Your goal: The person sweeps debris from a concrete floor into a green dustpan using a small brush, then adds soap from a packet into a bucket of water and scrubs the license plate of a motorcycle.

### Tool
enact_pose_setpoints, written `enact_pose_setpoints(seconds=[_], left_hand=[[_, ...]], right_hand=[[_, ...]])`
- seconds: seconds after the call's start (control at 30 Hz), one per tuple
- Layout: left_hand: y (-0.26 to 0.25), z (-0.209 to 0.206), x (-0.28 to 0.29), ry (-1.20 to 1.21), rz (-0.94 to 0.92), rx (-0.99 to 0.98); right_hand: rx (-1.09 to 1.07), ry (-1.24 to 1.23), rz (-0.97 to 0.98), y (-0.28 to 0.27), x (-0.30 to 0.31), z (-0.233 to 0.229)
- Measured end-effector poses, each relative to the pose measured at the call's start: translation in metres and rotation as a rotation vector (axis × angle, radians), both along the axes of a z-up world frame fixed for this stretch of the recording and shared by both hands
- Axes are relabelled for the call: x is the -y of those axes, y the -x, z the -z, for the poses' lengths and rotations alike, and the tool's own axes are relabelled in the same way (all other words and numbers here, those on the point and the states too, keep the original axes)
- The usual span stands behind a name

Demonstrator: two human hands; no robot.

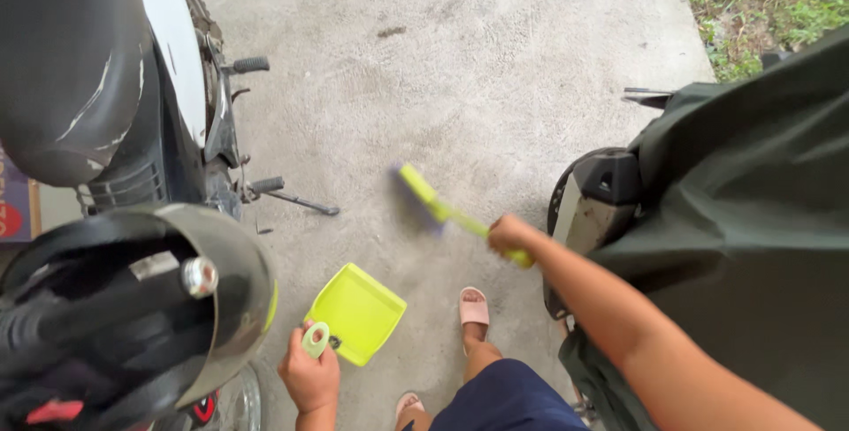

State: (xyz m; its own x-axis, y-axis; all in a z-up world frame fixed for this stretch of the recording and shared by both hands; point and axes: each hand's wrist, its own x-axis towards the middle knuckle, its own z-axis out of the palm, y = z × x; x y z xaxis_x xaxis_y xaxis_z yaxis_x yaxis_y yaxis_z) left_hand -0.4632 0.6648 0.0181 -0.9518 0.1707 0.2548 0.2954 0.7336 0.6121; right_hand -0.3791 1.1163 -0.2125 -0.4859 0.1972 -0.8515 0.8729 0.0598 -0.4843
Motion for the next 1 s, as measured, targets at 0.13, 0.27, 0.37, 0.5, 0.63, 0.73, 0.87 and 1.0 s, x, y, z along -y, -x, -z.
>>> enact_pose_setpoints(seconds=[0.13, 0.27, 0.37, 0.5, 0.63, 0.73, 0.87, 1.0], left_hand=[[0.02, 0.01, -0.024, -0.023, -0.029, -0.028], [0.036, 0.011, -0.048, -0.062, -0.055, 0.009], [0.053, 0.009, -0.072, -0.082, -0.045, -0.015], [0.085, 0.008, -0.093, -0.109, -0.001, -0.012], [0.105, 0.007, -0.103, -0.09, -0.004, 0.021], [0.121, 0.01, -0.118, -0.03, -0.007, 0.068], [0.145, 0.02, -0.149, 0.025, -0.014, -0.027], [0.174, 0.029, -0.203, 0.02, -0.031, -0.033]], right_hand=[[0.016, -0.348, -0.003, 0.05, -0.075, 0.003], [-0.023, -0.63, -0.069, 0.097, -0.052, 0.001], [-0.093, -0.487, -0.033, 0.098, -0.028, -0.043], [-0.104, -0.037, 0.103, 0.088, 0.005, -0.112], [-0.085, 0.231, 0.087, 0.11, 0.042, -0.125], [-0.105, 0.136, -0.123, 0.137, 0.063, -0.093], [-0.233, -0.192, -0.619, 0.183, 0.006, -0.018], [-0.137, -0.429, -0.801, 0.196, -0.162, 0.008]])
